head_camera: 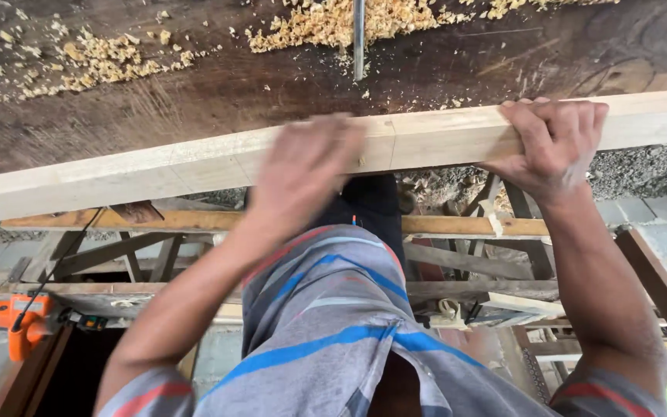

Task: The person uses a drill press to drill a series of holes along a marked line on a long wooden plank. They hold the plank steady with both hands while operating the machine, creating wood shavings as the drill bit penetrates the wood.

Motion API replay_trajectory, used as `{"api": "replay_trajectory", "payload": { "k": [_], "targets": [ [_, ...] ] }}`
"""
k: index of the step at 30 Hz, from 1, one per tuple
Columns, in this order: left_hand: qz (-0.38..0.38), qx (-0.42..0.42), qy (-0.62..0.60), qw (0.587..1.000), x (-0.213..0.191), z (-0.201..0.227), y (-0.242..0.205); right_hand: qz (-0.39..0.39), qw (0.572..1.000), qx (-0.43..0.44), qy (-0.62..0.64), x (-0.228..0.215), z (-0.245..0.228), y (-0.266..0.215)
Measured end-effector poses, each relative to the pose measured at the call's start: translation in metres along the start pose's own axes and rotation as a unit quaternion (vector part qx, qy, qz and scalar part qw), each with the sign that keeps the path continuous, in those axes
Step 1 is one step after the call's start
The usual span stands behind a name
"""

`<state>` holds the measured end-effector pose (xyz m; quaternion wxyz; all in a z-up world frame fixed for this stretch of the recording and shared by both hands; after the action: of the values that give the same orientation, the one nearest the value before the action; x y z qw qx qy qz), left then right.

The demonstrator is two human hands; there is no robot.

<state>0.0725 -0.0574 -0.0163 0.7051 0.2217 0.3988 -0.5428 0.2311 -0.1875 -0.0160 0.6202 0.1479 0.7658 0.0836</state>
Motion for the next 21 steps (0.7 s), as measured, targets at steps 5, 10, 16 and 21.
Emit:
{"api": "replay_trajectory", "payload": {
  "k": [5,10,16,21],
  "targets": [
    [0.150,-0.053,0.154,0.975,-0.065,-0.058,-0.033,0.006,1.000,0.005,0.009,0.008,-0.004,0.006],
    [0.239,-0.018,0.188,0.953,-0.088,-0.061,-0.021,0.029,0.999,-0.017,0.031,0.012,-0.001,0.033],
    [0.254,-0.007,0.183,0.950,-0.092,-0.065,-0.013,0.015,0.997,-0.020,0.070,0.014,0.008,0.050],
    [0.249,-0.018,0.173,0.953,-0.089,-0.070,-0.012,0.005,0.998,-0.028,0.055,0.019,0.012,0.045]
  ]
}}
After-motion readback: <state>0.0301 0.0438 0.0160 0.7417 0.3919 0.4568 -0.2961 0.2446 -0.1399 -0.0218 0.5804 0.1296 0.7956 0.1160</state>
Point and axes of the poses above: each hand's wrist, its own y-axis towards the middle knuckle, its own x-axis out of the palm, z = x × y, the point moved 10 cm from there along y, towards the middle knuckle, and after that the axes turned 10 degrees about z, right-handed, at the moved point
